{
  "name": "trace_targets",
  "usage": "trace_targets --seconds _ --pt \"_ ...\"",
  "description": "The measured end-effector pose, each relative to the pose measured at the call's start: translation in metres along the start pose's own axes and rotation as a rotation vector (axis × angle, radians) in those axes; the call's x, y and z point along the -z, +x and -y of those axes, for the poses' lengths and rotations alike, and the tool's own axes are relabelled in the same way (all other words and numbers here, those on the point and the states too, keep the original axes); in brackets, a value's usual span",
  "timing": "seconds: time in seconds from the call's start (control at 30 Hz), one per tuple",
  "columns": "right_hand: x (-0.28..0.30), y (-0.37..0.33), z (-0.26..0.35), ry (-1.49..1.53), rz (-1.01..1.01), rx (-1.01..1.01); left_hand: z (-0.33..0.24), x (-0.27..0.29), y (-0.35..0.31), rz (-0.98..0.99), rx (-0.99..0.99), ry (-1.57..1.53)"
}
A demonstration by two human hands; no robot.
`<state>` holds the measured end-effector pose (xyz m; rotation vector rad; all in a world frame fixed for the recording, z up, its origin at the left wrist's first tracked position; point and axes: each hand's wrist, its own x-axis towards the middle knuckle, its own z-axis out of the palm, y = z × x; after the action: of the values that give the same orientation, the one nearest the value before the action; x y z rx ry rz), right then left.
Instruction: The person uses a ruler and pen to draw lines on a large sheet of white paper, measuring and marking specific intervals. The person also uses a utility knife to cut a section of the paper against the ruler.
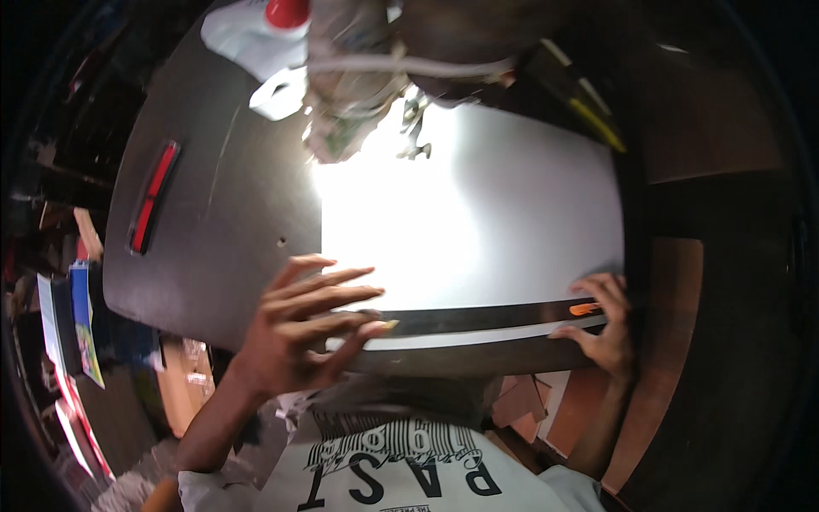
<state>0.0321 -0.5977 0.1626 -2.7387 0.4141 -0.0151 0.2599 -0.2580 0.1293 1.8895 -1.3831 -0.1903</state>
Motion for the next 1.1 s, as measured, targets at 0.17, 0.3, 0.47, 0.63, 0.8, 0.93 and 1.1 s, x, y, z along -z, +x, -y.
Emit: trace_targets --seconds 0.17,0.3,0.47,0.63,0.8,0.93,1.1 --pt "0.010 -0.038 -0.024 0.083 0.187 -0.074 -0.018 -0.041 0.082 0.221 -0.122 -0.067" --pt "0.049 -0.124 -0.089 0.549 -0.036 -0.342 0.008 -0.050 0.103 0.359 -0.155 0.260" --pt "0.065 -0.202 -0.152 0.433 -0.554 -0.536 -0.018 -0.034 0.041 0.532 0.015 0.367" --pt "0.036 -0.122 -0.162 0.286 -0.497 -0.531 -0.048 -0.009 -0.035 0.474 0.281 0.505" --pt "0.009 0.005 -0.178 0.222 -0.401 -0.421 -0.068 0.005 -0.080 0.376 0.483 0.591" --pt "-0.003 0.157 -0.109 0.300 -0.370 -0.099 -0.067 -0.002 -0.089 0.272 0.535 0.635" --pt "-0.037 0.271 -0.127 0.129 -0.436 0.203 -0.051 0.037 -0.093 0.305 0.599 0.506"
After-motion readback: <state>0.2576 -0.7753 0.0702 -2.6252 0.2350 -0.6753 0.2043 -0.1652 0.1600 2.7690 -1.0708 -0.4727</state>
